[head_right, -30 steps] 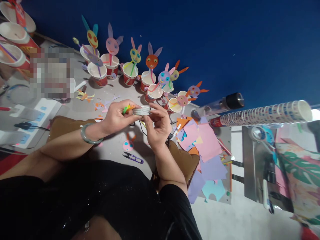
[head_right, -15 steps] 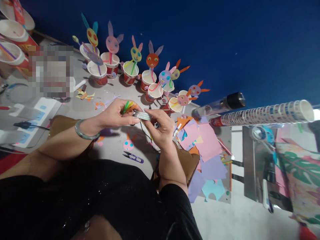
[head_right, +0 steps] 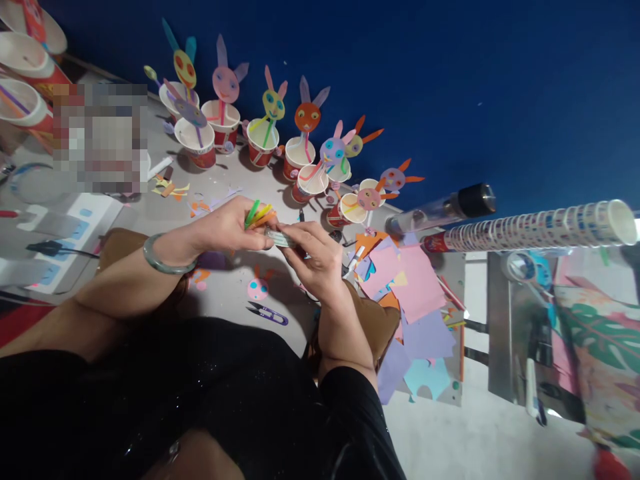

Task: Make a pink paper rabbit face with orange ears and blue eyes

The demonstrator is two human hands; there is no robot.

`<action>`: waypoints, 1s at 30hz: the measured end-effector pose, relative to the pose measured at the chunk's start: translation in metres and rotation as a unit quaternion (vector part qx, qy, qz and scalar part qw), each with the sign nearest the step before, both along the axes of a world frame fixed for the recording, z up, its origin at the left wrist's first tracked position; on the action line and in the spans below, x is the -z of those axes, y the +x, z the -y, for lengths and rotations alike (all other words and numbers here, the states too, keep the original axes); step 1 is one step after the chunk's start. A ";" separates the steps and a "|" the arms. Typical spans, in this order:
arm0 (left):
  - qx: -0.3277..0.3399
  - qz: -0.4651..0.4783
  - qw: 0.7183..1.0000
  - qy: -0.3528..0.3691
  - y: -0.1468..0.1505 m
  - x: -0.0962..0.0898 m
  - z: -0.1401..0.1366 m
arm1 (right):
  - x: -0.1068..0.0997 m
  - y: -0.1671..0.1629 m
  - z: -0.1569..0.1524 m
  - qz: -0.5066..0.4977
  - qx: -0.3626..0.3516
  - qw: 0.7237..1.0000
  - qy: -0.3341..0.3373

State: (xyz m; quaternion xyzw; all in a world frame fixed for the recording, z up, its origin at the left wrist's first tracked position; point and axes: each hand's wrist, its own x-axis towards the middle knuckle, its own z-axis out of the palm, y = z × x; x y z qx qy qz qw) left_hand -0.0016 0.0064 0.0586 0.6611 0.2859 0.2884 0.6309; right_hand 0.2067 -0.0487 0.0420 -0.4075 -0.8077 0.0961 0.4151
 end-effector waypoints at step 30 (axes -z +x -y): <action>-0.058 0.012 0.998 0.028 0.000 0.004 0.001 | 0.000 0.003 0.001 0.005 0.045 0.999 -0.002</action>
